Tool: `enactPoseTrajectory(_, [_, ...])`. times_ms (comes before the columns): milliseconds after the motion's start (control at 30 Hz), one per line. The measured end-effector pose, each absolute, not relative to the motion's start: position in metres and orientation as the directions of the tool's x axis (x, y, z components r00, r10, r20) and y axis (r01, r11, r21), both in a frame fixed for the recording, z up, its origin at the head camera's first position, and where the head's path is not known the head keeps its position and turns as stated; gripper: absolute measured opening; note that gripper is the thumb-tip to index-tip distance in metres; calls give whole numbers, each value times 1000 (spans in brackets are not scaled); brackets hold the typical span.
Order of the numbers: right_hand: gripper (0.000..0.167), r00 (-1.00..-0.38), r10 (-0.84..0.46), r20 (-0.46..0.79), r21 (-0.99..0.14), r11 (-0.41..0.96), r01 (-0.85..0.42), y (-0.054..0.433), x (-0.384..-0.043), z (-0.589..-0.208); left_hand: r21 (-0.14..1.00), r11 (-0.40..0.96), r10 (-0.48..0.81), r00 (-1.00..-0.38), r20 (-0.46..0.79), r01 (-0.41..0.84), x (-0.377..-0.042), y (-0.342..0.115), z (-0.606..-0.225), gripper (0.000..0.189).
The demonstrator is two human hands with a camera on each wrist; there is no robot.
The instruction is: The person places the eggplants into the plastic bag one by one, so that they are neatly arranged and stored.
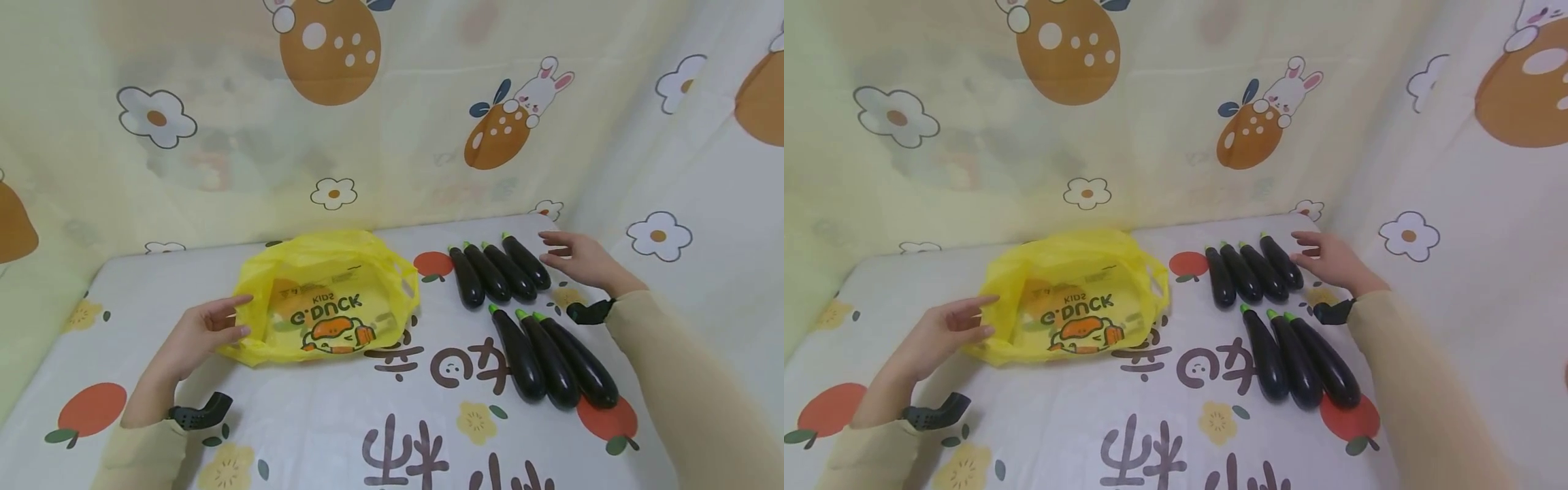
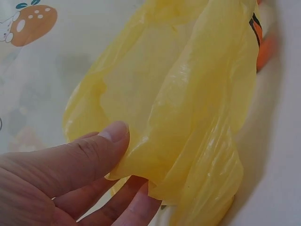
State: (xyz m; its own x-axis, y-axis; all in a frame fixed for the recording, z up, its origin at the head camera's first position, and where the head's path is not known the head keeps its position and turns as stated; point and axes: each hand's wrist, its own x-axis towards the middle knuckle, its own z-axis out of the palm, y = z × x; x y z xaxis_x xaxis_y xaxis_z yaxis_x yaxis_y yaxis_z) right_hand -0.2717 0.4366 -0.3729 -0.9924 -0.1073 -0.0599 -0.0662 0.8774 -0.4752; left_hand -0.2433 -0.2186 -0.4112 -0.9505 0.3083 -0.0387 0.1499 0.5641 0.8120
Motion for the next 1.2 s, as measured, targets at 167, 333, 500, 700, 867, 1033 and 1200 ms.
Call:
enactPoseTrajectory(167, [67,-980,-109,-164,-430,902,-29,432,-293,-388,815,562,311,-949,-48,143,-245,-217,-413,62])
enactPoseTrajectory(333, [66,-976,-145,-164,-411,909,-66,431,-299,-396,810,567,315,-948,-47,148,-246,-217,-412,62])
enactPoseTrajectory(500, [64,-979,-144,-148,-413,908,-71,429,-302,-396,814,562,316,-948,-47,147,-248,-216,-412,63])
enactPoseTrajectory(700, [61,-978,-138,-158,-410,910,-62,428,-303,-400,818,557,316,-948,-51,142,-248,-216,-415,62])
enactPoseTrajectory(867, [62,-984,-124,-128,-398,915,-63,428,-297,-392,819,559,307,-950,-58,131,-244,-217,-419,62])
enactPoseTrajectory(1033, [64,-990,-101,-99,-428,903,-49,424,-287,-372,813,567,300,-952,-53,133,-243,-217,-419,62])
enactPoseTrajectory(1200, [66,-997,-72,-36,-502,864,-44,411,-266,-350,808,570,312,-949,-41,152,-251,-213,-412,61])
